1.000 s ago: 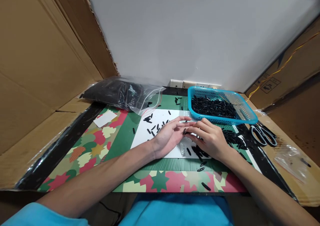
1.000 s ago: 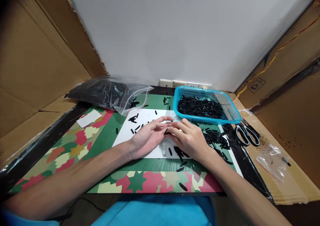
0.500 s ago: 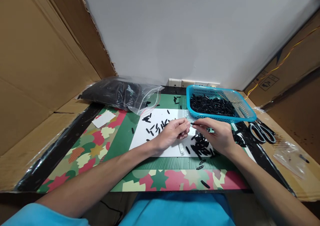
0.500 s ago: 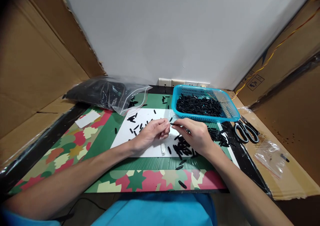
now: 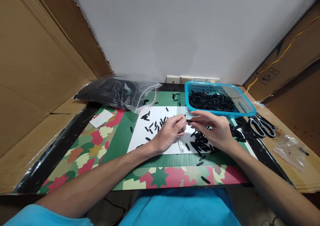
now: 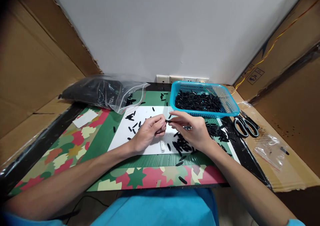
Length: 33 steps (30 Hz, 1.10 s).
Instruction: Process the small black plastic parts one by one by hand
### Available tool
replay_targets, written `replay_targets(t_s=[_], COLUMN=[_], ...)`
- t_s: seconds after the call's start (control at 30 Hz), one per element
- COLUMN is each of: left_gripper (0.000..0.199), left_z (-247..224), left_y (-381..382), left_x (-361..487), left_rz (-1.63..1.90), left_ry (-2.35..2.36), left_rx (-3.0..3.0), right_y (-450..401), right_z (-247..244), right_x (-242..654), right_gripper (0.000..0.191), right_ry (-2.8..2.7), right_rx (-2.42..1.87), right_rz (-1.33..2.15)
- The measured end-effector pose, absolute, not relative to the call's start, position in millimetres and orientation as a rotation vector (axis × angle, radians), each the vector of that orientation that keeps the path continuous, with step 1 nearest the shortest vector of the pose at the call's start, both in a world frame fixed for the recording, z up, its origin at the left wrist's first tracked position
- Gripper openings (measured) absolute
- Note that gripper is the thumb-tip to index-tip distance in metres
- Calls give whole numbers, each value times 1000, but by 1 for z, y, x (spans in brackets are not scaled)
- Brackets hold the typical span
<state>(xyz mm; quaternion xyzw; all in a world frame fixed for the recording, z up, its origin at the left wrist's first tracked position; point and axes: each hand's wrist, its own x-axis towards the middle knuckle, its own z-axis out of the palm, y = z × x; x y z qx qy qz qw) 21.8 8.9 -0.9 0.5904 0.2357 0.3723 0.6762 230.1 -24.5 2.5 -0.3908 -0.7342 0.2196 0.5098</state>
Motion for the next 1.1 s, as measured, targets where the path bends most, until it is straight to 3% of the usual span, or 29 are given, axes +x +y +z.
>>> replay_targets(t_s=[0.27, 1.1], left_gripper=[47, 43], left_z=[5, -2], left_y=[8, 2], left_x=[20, 18], left_rz=[933, 890], left_ry=[555, 675], left_rx=[1300, 1511], right_y=[-23, -25], right_z=[4, 5], right_x=[229, 230], right_gripper=[12, 9], right_ry=[-1716, -1823], right_rx=[-989, -1001], right_rz=[587, 557])
